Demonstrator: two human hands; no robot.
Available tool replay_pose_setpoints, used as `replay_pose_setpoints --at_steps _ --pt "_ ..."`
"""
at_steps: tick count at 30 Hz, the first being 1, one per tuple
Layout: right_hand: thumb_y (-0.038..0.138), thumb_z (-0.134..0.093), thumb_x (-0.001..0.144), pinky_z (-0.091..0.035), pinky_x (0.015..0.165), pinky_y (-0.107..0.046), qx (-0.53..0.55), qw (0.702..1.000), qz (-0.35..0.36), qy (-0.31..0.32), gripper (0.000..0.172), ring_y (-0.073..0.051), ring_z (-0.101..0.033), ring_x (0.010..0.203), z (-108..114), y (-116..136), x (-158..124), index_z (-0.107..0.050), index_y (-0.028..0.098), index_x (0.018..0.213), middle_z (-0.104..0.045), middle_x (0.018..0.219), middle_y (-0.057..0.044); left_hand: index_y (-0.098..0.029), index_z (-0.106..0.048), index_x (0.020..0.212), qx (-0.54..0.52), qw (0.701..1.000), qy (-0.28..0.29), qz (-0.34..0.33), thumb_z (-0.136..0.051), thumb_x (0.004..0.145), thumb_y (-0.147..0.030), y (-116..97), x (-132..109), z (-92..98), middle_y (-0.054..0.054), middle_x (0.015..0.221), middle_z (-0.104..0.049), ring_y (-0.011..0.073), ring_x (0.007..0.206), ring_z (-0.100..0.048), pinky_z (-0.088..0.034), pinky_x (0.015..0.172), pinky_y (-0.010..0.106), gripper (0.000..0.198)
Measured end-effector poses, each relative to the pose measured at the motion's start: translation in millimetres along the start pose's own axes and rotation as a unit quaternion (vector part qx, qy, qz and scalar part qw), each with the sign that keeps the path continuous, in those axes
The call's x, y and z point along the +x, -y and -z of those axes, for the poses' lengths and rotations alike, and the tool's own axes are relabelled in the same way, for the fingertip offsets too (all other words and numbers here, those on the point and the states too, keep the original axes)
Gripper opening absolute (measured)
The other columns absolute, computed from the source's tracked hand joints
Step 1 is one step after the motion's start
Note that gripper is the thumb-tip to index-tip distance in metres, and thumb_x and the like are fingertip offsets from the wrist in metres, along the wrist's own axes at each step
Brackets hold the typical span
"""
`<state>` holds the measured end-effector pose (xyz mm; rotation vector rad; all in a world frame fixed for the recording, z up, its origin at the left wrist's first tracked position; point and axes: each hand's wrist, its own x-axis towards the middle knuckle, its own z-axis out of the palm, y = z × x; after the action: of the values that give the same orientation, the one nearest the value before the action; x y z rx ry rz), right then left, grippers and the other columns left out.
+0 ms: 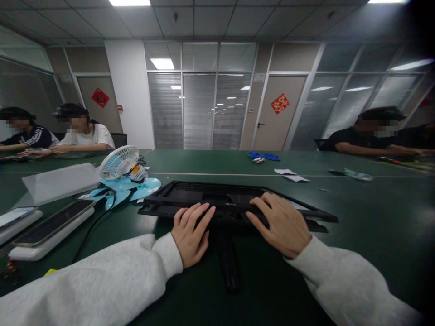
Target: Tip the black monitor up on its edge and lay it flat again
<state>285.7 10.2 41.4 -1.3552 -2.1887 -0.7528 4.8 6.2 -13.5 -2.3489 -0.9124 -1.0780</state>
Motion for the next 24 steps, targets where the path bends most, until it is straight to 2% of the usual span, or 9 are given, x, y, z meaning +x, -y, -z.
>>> replay_pose_setpoints --at_steps 11,20,24 --pt "0.048 -0.044 0.096 -0.036 0.075 -0.035 0.007 1.0 0.013 0.0 0.034 -0.021 -0.052 0.082 -5.2 -11.1 -1.6 -0.061 0.019 0.102 -0.058 0.095 -0.008 -0.016 -0.038 0.15 0.0 1.0 -0.003 -0.01 -0.05 0.089 -0.021 -1.0 0.8 1.2 0.012 0.147 -0.046 0.0283 0.135 -0.04 -0.024 0.109 0.045 0.063" --pt "0.044 -0.044 0.098 -0.036 0.072 -0.033 0.003 0.999 0.031 -0.012 0.033 -0.02 -0.051 0.082 -7.5 -16.4 -2.1 -0.062 0.018 0.105 -0.06 0.098 -0.009 -0.016 -0.039 0.149 -0.004 1.0 -0.02 -0.014 -0.05 0.088 -0.02 -1.2 1.8 0.3 0.011 0.149 -0.045 0.0283 0.136 -0.039 -0.018 0.114 0.048 0.062" --pt "0.042 -0.045 0.098 -0.035 0.076 -0.035 -0.001 0.999 0.048 -0.023 0.031 -0.021 -0.052 0.084 -9.8 -20.8 -1.9 -0.063 0.018 0.104 -0.062 0.097 -0.008 -0.015 -0.038 0.149 -0.002 1.0 -0.016 -0.021 -0.048 0.088 -0.02 -0.8 2.0 -0.4 0.01 0.151 -0.042 0.0278 0.138 -0.036 -0.016 0.116 0.048 0.063"
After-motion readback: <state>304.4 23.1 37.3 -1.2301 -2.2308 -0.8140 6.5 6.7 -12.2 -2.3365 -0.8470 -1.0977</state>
